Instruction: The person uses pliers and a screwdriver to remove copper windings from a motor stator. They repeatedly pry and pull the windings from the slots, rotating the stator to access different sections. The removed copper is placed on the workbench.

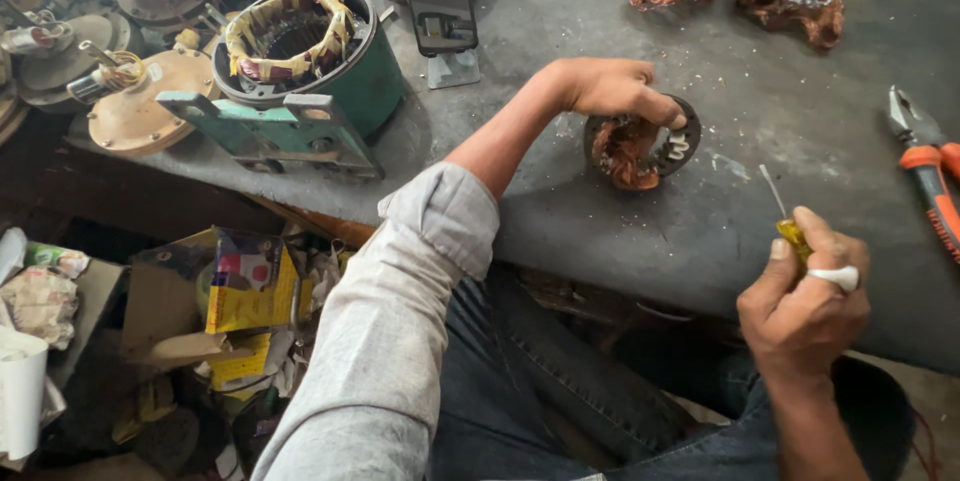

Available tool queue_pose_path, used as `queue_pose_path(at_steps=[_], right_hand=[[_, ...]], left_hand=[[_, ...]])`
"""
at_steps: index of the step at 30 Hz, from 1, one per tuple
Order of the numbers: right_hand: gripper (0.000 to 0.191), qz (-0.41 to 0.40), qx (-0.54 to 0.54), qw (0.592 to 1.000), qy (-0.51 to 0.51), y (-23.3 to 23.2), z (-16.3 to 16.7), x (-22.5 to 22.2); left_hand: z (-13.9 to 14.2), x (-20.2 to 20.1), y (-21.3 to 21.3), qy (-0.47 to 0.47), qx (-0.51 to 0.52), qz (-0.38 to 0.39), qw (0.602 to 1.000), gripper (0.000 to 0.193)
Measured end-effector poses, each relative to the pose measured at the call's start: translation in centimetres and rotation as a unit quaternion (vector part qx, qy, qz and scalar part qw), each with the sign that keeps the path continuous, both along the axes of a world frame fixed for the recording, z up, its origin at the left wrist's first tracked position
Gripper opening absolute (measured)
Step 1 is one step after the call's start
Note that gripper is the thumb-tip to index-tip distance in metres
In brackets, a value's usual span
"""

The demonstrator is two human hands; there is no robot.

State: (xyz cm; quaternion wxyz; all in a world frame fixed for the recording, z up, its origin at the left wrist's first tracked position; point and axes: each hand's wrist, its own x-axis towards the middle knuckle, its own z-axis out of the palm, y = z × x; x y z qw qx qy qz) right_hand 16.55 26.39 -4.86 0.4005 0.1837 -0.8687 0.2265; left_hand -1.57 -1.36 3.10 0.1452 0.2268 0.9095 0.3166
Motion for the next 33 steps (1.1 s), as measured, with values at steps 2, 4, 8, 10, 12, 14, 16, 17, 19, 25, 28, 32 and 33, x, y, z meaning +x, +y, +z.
queue_pose_path(at_steps=[2,4,8,10,12,14,16,17,19,25,28,32,33], right_hand=[[0.017,-0.011,0.002,1.0,-0.022,0.1,-0.6,-0.5],[0.014,-0.022,0.033,0.999,-0.013,0.2,-1.3,-1.0],[0.017,-0.019,0.034,0.998,-0.042,-0.4,-1.2,-1.8],[0.019,-0.008,0.02,0.997,-0.069,-1.3,-0.2,-1.9],[0.015,0.009,-0.015,0.994,-0.108,-2.5,1.2,-2.0],[0.011,0.048,-0.068,0.984,-0.158,-4.2,2.3,-2.0],[0.018,0.097,-0.107,0.971,-0.192,-6.3,2.9,-2.4],[0.019,0.117,-0.106,0.97,-0.185,-7.2,3.0,-2.7],[0.021,0.125,-0.086,0.976,-0.153,-8.5,3.4,-3.2],[0.024,0.054,-0.108,0.986,-0.119,-9.6,3.7,-3.2],[0.024,0.044,-0.087,0.99,-0.104,-9.7,3.5,-2.9],[0.025,0.046,-0.062,0.994,-0.079,-9.7,3.1,-2.9],[0.025,0.048,-0.053,0.995,-0.075,-9.7,3.0,-2.9]], left_hand=[[-0.7,0.1,-1.1,-0.057,0.05,-0.028,0.997,0.073],[-1.3,-0.1,-2.3,-0.035,0.085,-0.045,0.995,0.068],[-1.5,-0.8,-3.8,0.068,0.095,-0.083,0.99,0.061],[-1.5,-0.8,-4.4,0.092,0.106,-0.114,0.984,0.057],[-1.5,-1.0,-4.3,0.144,0.158,-0.168,0.962,0.055],[-1.4,-1.0,-4.5,0.159,0.175,-0.184,0.954,0.054],[-1.1,-0.9,-4.7,0.099,0.171,-0.167,0.966,0.048],[-0.9,-0.9,-4.9,0.071,0.184,-0.172,0.965,0.047],[-0.4,-0.8,-5.0,0.052,0.199,-0.184,0.961,0.044],[0.6,0.1,-4.6,0.068,0.201,-0.176,0.961,0.04],[0.6,0.4,-4.5,0.067,0.206,-0.167,0.962,0.041],[0.3,0.4,-4.3,0.163,0.211,-0.199,0.943,0.044],[0.2,0.5,-4.2,0.193,0.213,-0.214,0.934,0.045]])
